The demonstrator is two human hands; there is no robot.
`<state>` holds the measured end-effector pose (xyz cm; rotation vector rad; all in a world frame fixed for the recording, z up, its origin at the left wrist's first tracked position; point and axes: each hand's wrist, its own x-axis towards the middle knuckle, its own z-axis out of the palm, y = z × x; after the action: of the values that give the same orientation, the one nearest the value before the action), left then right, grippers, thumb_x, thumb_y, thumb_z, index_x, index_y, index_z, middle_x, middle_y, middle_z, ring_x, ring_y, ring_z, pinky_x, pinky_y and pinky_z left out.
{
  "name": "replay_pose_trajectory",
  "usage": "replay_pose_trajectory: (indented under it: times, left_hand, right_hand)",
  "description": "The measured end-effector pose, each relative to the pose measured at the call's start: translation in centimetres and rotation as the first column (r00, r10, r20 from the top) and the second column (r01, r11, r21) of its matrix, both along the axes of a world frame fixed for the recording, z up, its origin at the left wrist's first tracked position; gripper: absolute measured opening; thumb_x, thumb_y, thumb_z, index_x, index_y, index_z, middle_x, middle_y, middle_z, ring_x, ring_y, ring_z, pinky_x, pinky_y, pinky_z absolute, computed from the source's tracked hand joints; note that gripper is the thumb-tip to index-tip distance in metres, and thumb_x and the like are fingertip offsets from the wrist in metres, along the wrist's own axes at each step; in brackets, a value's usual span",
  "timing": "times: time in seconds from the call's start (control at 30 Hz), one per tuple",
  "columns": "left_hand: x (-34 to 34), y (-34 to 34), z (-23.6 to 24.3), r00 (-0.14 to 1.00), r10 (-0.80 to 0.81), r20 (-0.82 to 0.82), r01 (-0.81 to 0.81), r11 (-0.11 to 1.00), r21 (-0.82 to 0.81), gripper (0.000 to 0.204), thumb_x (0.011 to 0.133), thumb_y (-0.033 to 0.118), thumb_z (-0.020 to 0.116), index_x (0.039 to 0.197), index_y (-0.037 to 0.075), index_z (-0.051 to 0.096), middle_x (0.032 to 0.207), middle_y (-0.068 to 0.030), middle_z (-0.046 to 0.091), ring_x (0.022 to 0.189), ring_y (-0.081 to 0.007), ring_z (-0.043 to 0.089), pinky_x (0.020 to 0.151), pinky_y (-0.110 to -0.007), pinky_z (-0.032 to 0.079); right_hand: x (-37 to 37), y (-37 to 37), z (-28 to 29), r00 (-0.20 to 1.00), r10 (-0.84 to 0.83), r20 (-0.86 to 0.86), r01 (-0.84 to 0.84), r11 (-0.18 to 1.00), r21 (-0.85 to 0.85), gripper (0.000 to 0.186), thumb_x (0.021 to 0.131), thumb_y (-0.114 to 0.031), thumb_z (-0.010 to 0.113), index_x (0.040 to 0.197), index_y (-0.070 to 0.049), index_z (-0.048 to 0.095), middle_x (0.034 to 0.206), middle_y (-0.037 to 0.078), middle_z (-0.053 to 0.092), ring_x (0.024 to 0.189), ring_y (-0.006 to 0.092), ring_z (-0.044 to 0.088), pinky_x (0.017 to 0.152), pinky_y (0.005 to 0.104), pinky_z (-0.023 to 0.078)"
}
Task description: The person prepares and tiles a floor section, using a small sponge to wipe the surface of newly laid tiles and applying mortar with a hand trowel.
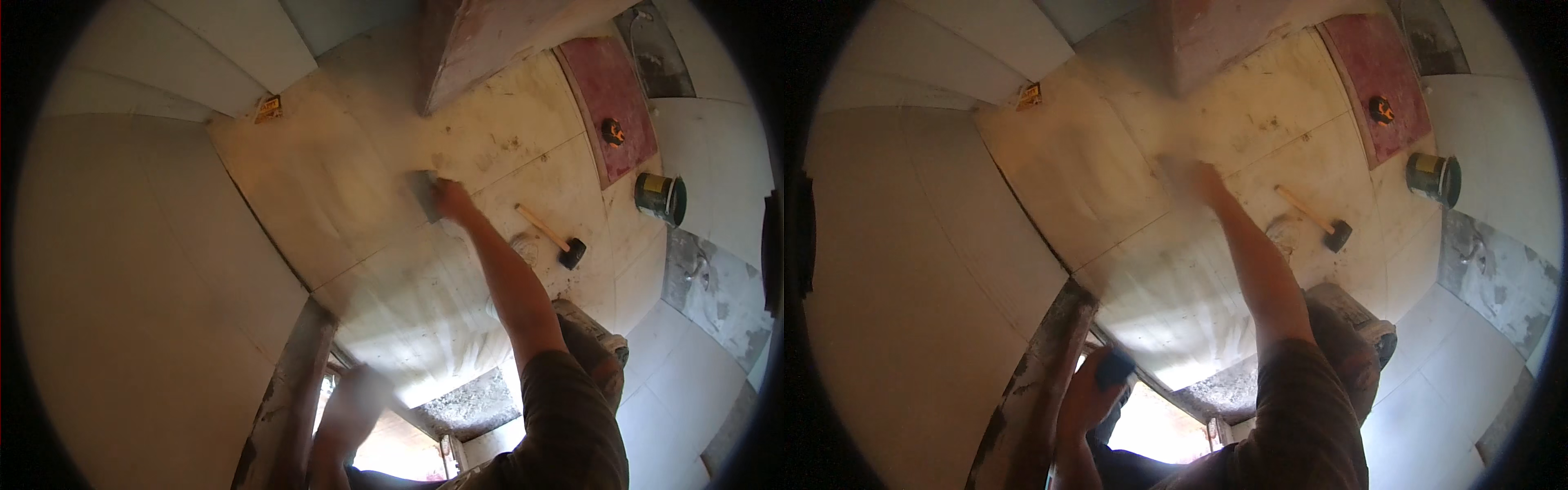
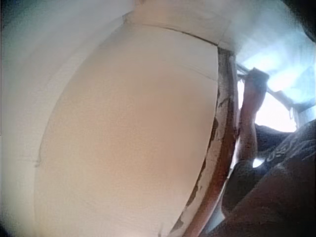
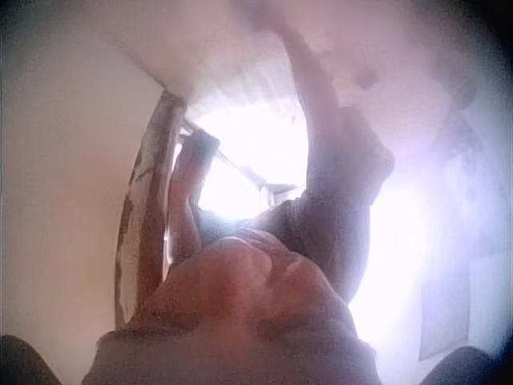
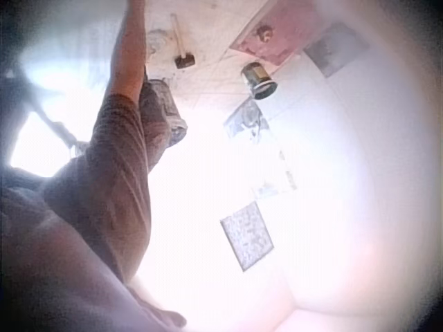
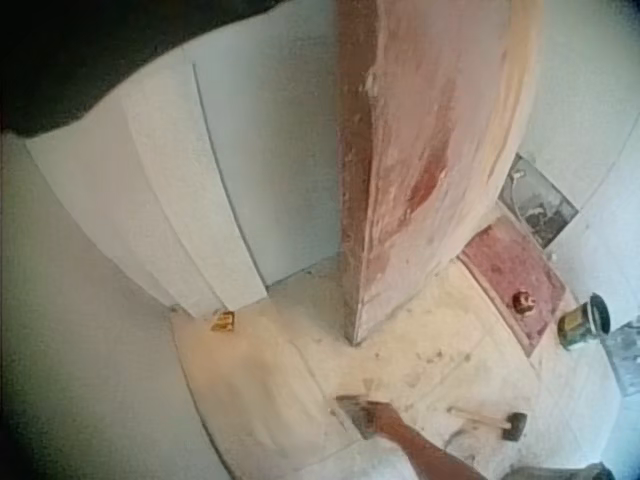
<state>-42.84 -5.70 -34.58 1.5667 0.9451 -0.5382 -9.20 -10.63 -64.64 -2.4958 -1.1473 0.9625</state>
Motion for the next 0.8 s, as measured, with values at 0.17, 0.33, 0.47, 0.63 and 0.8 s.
replay_pose_trajectory:
  times: [0.17,0.33,0.47,0.63,0.8]
  left_hand:
    - [-1.4,-1.0,-1.8,0.997,-0.071,0.016,0.072,0.989,-0.132,0.065,0.073,0.017,0.069,0.131,0.003,0.043,0.122,-0.0211,0.054,0.112,-0.0320,0.054,0.095,-0.038,0.042]
    - [-2.5,-0.8,-1.4,0.997,-0.022,-0.080,0.012,0.993,-0.118,0.065,0.074,0.017,0.069,0.131,0.003,0.043,0.123,-0.0210,0.053,0.112,-0.0338,0.054,0.095,-0.039,0.042]
    - [-2.5,-1.0,-1.7,0.997,-0.010,-0.074,0.000,0.990,-0.140,0.063,0.073,0.016,0.069,0.130,0.003,0.043,0.121,-0.0215,0.053,0.110,-0.0351,0.055,0.094,-0.038,0.043]
    - [-2.4,-2.1,-2.1,0.975,-0.085,0.205,0.081,0.996,0.032,0.062,0.074,0.013,0.068,0.130,0.003,0.044,0.116,-0.0218,0.055,0.103,-0.0329,0.057,0.089,-0.039,0.046]
    - [-2.0,-2.7,0.4,0.981,0.180,0.077,-0.170,0.979,-0.116,0.064,0.074,0.011,0.067,0.133,0.005,0.043,0.104,-0.0168,0.061,0.090,-0.0246,0.060,0.081,-0.035,0.048]
  right_hand:
    - [-1.1,-0.6,-2.1,0.990,0.020,0.141,-0.056,0.965,0.256,0.026,0.089,-0.017,0.050,0.103,0.002,0.059,0.092,0.024,0.064,0.082,0.0364,0.063,0.074,0.0422,0.049]
    - [-2.3,3.1,7.0,0.853,-0.247,-0.459,0.304,0.951,0.054,0.032,0.090,-0.022,0.049,0.104,0.005,0.056,0.092,0.028,0.062,0.089,0.0359,0.062,0.080,0.0463,0.047]
    - [-2.0,5.5,6.3,0.997,0.007,-0.078,-0.002,0.998,0.061,0.033,0.090,-0.024,0.047,0.107,0.003,0.057,0.095,0.024,0.062,0.087,0.0351,0.062,0.078,0.0453,0.047]
    - [-5.8,4.1,3.7,0.981,-0.023,-0.193,0.004,0.995,-0.099,0.035,0.089,-0.024,0.049,0.118,-0.004,0.055,0.113,0.021,0.059,0.102,0.0309,0.058,0.085,0.0430,0.046]
    - [-14.1,-0.9,0.9,0.990,0.031,-0.138,-0.024,0.998,0.056,0.036,0.086,-0.016,0.048,0.120,-0.006,0.054,0.112,0.015,0.059,0.098,0.0317,0.059,0.085,0.0432,0.046]
